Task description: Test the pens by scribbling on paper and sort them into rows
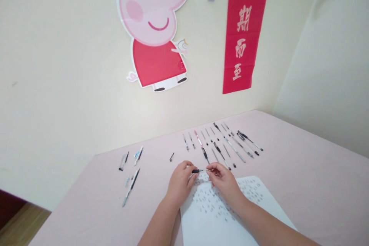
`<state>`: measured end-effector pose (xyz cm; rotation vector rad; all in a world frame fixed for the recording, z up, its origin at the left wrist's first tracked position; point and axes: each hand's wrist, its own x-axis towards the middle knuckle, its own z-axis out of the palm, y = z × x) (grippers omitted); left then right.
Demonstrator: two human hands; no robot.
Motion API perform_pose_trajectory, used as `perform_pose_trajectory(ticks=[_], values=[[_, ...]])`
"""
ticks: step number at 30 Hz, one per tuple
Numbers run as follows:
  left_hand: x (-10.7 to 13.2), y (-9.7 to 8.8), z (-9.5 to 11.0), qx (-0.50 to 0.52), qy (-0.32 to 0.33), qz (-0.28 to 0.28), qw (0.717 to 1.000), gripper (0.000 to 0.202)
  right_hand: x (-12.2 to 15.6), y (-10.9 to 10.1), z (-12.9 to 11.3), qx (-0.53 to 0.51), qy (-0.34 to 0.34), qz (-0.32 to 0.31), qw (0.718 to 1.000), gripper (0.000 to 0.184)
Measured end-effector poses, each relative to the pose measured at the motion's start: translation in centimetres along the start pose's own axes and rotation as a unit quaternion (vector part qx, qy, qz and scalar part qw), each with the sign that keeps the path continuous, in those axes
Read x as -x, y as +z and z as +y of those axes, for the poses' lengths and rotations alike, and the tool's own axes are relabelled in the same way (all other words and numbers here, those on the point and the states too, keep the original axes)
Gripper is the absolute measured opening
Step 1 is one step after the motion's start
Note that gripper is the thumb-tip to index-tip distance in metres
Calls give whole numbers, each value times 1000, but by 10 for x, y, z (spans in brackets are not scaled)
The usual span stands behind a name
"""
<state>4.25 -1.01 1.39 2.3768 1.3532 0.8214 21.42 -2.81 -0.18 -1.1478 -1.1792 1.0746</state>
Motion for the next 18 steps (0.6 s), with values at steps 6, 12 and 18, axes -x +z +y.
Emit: perform_pose_trajectory(ticks=[6, 12, 18], values=[[0, 0, 3, -16, 5, -11, 1000, 21, 0, 0, 6, 21, -9, -24, 999, 19], [0, -2, 7, -29, 14, -22, 999, 21, 0, -1, 8, 45, -18, -36, 998, 15], [0, -2, 8, -36, 24, -29, 999, 20, 0, 0, 5, 66, -25, -45, 996, 13]])
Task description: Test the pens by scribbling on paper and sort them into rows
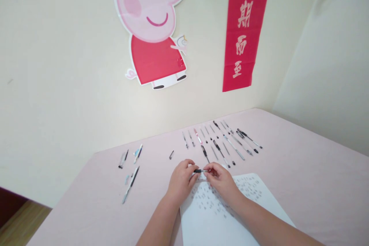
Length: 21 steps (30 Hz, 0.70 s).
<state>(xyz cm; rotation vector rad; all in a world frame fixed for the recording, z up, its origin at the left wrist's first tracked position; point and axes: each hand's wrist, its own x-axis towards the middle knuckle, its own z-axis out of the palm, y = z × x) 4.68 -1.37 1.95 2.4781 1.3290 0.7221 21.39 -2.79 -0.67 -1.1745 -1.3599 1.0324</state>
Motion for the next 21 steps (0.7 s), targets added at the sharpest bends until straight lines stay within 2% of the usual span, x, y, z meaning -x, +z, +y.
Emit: perform_pose_trajectory(ticks=[21], values=[[0, 3, -1, -70, 38, 41, 996, 16, 2, 0, -6, 13, 11, -7, 1000, 21]])
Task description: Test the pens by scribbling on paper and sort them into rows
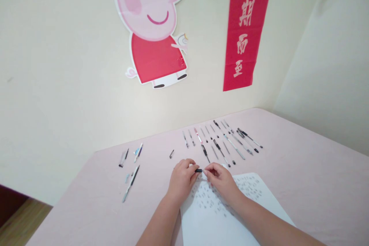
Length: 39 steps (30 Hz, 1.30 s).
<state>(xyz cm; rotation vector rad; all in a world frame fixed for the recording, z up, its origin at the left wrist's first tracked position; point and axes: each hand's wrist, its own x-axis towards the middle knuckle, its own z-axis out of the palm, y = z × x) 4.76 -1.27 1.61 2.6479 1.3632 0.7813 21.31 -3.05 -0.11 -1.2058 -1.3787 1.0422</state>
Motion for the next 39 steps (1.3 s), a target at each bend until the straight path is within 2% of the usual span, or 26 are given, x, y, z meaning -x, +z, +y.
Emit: perform_pose_trajectory(ticks=[14, 17, 20, 23, 31, 39], values=[[0, 0, 0, -9, -1, -3, 1000, 16, 1, 0, 1, 18, 35, -24, 999, 33], [0, -1, 0, -11, -6, -6, 1000, 16, 1, 1, 2, 9, 31, -26, 999, 28], [0, -1, 0, -13, -7, -3, 1000, 16, 0, 2, 3, 36, -3, -11, 999, 20], [0, -1, 0, -14, -5, -4, 1000, 16, 0, 1, 2, 58, -18, -21, 998, 15], [0, 0, -1, -6, -1, -8, 1000, 17, 2, 0, 1, 50, 5, -52, 997, 33], [1, 0, -1, -9, -3, -5, 1000, 17, 1, 1, 1, 27, -1, -33, 999, 14]])
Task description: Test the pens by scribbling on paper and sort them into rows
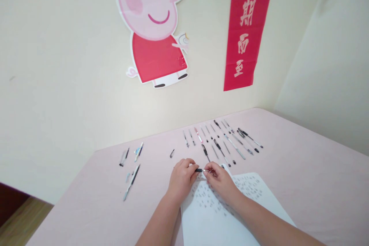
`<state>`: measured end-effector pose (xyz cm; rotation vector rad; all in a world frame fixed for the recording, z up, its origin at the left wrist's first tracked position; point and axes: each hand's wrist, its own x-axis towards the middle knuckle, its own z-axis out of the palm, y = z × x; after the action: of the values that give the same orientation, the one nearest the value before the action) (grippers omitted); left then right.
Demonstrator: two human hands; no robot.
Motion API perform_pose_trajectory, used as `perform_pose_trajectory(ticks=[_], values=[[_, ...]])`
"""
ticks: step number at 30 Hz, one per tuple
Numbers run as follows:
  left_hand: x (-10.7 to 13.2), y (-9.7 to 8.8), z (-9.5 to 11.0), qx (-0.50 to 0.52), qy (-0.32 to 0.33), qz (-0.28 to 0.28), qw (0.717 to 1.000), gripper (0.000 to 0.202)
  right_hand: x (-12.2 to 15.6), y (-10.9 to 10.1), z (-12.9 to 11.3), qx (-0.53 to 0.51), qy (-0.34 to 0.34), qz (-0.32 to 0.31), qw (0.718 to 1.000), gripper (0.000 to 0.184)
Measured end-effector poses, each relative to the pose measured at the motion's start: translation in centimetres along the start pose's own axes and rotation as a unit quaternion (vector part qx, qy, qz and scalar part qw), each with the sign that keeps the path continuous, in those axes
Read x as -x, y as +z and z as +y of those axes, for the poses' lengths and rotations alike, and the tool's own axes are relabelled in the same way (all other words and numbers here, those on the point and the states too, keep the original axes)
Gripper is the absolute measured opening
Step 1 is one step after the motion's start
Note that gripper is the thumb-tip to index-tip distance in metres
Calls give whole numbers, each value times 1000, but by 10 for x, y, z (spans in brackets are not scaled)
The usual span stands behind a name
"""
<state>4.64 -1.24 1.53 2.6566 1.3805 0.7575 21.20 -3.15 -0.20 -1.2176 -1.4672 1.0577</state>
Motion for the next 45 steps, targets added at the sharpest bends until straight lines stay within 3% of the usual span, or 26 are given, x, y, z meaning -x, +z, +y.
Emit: perform_pose_trajectory(ticks=[8, 15, 23, 30, 37, 45], values=[[0, 1, 0, 4, 6, 4, 1000, 17, 2, -2, -2, 16, 17, -15, 1000, 34], [0, 0, 0, -1, -4, -3, 1000, 17, 0, 0, -1, 1, -2, -4, 1000, 21], [0, -1, 2, 2, -1, -4, 1000, 16, 2, -2, -3, 14, 13, -17, 1000, 36], [0, 0, 1, -2, 0, 0, 1000, 17, 0, 0, 2, -3, -4, -5, 1000, 21], [0, 0, 2, -4, -4, -4, 1000, 17, 2, -1, 2, 22, 6, -23, 999, 33], [0, 0, 0, -7, 7, -2, 1000, 17, 1, -1, 3, 21, -3, -22, 1000, 27]])
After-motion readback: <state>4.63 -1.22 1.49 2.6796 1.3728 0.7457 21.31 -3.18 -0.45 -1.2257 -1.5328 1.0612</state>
